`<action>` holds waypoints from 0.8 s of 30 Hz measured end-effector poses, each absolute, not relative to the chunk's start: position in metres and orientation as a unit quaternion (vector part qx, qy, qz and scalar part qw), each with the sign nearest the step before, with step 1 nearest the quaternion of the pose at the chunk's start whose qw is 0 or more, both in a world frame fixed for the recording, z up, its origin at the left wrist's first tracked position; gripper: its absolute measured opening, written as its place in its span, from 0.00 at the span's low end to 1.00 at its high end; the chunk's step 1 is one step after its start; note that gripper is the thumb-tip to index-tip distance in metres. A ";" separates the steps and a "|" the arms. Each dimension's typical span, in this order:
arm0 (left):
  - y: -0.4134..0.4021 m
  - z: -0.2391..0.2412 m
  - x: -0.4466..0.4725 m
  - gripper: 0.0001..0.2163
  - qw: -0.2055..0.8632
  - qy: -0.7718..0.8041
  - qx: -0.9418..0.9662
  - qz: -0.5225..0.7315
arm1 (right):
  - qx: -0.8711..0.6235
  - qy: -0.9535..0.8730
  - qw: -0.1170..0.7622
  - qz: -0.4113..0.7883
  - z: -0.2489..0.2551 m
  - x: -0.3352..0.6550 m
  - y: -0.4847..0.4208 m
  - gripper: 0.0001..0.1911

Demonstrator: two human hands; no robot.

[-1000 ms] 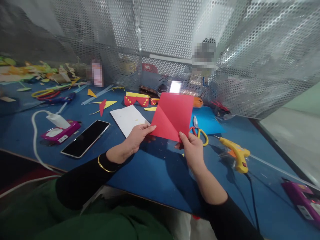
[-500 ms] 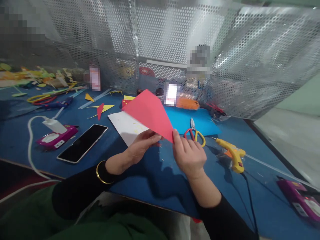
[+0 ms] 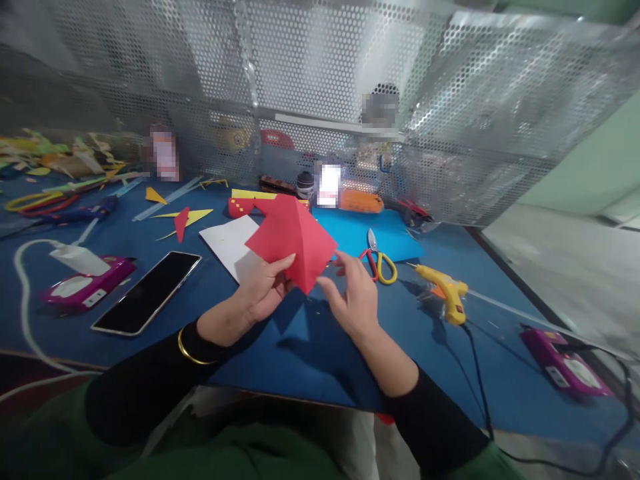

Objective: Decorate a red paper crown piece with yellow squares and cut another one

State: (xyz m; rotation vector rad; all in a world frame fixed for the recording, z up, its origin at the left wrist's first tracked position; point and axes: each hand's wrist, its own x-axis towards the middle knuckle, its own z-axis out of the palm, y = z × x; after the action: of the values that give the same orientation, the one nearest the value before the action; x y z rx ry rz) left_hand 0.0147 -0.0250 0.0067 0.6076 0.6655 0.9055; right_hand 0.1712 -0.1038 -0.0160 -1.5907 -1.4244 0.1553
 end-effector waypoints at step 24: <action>-0.017 0.001 0.011 0.06 0.791 0.333 0.330 0.393 | -0.913 -0.402 0.037 0.052 -0.014 0.260 -0.055 0.21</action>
State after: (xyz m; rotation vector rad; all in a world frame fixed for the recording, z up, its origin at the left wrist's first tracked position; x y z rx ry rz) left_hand 0.0110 -0.0170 0.0008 0.7112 0.7176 0.8453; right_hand 0.2597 -0.0550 -0.0145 -2.8038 -1.2351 0.1602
